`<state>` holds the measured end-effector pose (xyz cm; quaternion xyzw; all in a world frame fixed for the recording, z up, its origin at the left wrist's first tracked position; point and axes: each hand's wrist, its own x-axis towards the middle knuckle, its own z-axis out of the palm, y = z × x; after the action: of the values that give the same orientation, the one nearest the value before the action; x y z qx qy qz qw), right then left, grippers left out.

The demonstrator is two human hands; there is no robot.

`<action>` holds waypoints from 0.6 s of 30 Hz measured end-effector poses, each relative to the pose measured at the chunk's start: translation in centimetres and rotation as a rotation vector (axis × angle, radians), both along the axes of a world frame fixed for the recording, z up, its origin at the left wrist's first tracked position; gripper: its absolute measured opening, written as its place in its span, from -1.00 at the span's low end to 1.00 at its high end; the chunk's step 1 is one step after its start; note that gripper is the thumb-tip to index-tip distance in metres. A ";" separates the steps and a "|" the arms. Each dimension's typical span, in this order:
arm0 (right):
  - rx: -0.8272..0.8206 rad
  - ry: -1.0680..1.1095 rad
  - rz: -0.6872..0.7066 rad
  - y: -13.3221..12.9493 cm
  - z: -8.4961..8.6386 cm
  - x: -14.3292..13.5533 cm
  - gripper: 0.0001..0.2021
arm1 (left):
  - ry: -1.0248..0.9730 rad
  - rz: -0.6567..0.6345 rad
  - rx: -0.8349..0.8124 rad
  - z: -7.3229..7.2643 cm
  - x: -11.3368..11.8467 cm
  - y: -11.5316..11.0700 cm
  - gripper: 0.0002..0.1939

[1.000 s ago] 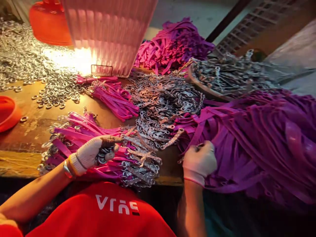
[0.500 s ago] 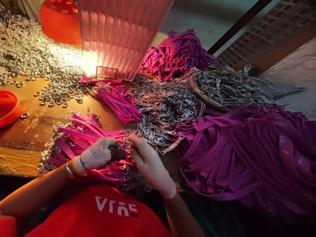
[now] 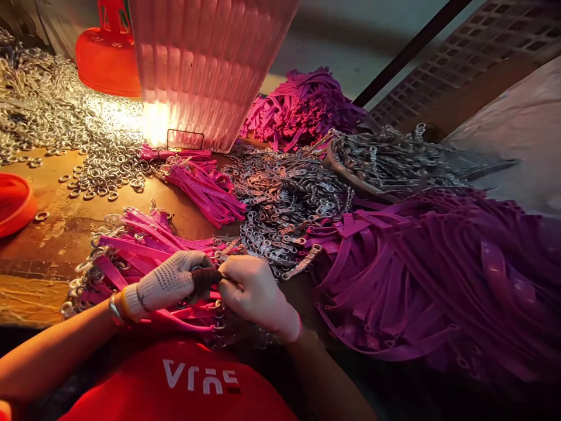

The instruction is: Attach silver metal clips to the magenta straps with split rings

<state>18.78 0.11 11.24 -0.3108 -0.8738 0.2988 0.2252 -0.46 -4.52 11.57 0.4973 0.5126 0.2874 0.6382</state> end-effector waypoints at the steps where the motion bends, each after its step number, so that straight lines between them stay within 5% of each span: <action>1: 0.028 -0.013 -0.009 -0.1 0.0 -0.1 -0.76 | -0.003 -0.024 0.020 0.2 0.2 0.1 -0.73; 5: 0.224 0.018 -0.191 -1.0 -0.5 -0.1 -0.70 | -0.047 -0.027 0.019 0.8 0.8 0.4 -0.75; 10: 0.184 0.049 -0.153 -1.0 -1.4 1.0 -0.60 | 0.040 -0.075 -0.007 1.8 1.3 2.4 -0.67; 15: 0.121 0.105 -0.441 0.7 -1.8 2.1 -0.67 | 0.728 -0.261 0.483 1.0 2.5 12.4 -0.77; 18: -0.039 0.232 -0.474 0.8 -2.1 2.2 -0.74 | 0.888 -0.250 0.526 -0.6 4.0 19.0 -0.81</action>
<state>20.98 0.87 9.15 -0.4749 -0.7388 0.2883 0.3816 3.55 14.45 10.95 0.7717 0.5809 0.0895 0.2430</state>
